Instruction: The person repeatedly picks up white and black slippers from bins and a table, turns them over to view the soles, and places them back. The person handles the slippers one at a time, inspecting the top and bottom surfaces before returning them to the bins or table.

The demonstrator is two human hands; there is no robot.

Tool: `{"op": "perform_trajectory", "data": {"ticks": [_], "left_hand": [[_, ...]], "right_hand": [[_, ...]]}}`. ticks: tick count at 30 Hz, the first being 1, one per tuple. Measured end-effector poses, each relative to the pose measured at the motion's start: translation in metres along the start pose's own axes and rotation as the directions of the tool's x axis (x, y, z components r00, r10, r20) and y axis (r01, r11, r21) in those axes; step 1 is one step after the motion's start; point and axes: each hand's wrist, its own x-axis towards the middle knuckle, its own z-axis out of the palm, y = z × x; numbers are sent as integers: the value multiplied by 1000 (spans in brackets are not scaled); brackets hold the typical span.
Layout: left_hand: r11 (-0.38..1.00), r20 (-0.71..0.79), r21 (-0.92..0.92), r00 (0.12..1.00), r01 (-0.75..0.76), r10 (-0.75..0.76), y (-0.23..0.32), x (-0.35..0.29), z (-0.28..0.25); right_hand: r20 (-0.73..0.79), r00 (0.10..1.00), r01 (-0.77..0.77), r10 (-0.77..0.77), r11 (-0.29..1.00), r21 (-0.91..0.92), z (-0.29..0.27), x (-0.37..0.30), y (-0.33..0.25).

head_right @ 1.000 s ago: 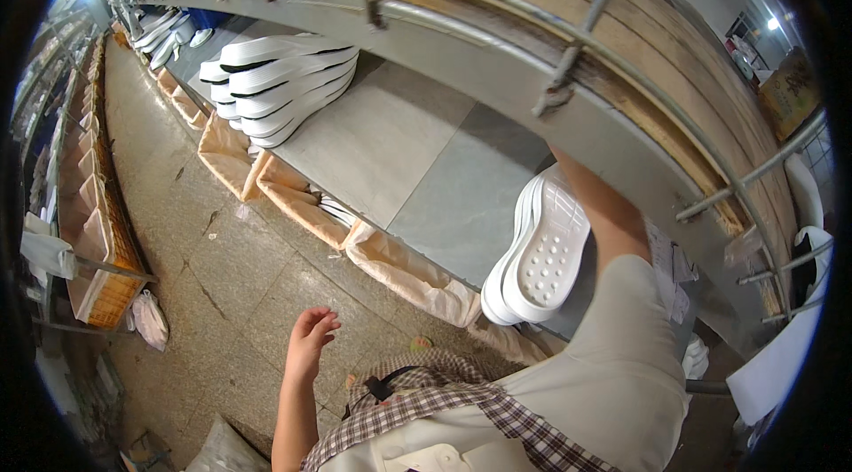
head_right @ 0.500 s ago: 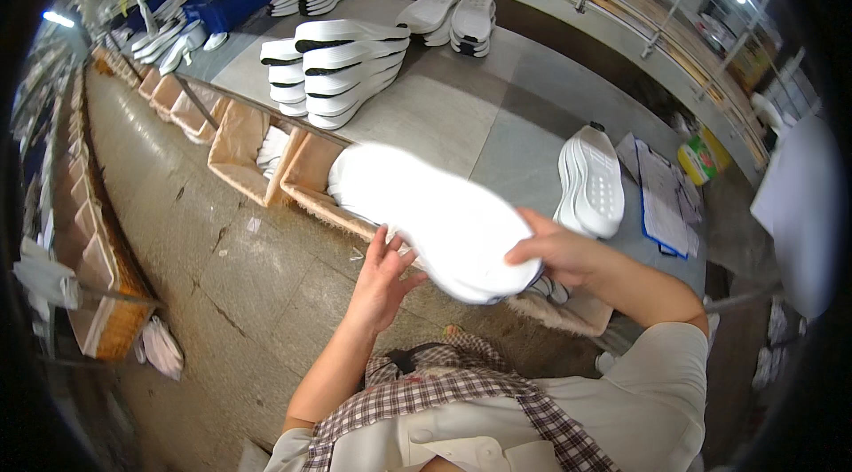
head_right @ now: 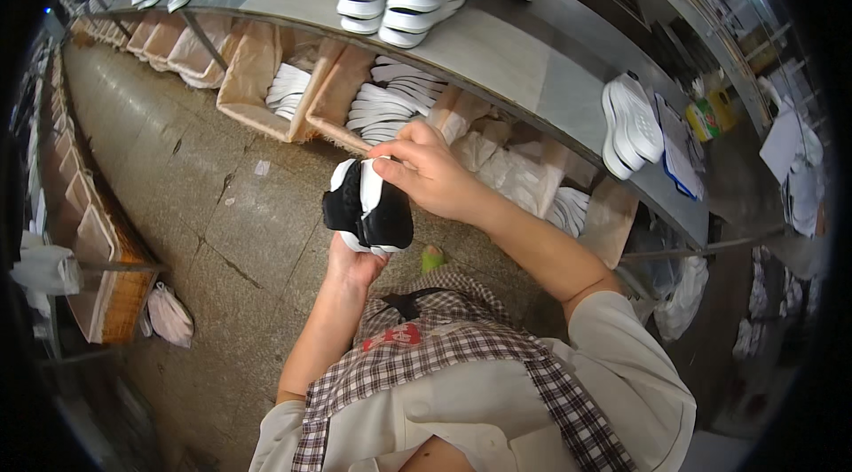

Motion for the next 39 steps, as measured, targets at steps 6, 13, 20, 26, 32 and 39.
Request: {"op": "perform_trajectory", "data": {"ticks": [6, 13, 20, 26, 32, 39], "left_hand": [[988, 83, -145, 996, 52, -41, 25, -5, 11], [988, 12, -135, 997, -73, 76, 51, 11, 33], [957, -6, -270, 994, -107, 110, 67, 36, 35], [939, -41, -331, 995, -99, 90, 88, 38, 35], [954, -18, -295, 999, -43, 40, 122, 31, 8], [862, 50, 365, 932, -352, 360, 156, -6, 23]], "right_hand": [[-2, 993, 108, -117, 908, 405, 32, 47, -2], [31, 979, 152, -200, 831, 535, 34, 104, 3], [91, 974, 110, -209, 782, 613, 34, 143, 19], [81, 978, 104, -194, 781, 616, 47, 162, 13], [-72, 979, 196, -190, 787, 584, 76, 164, 11], [-190, 982, 117, -19, 846, 520, 118, 162, -32]]}}
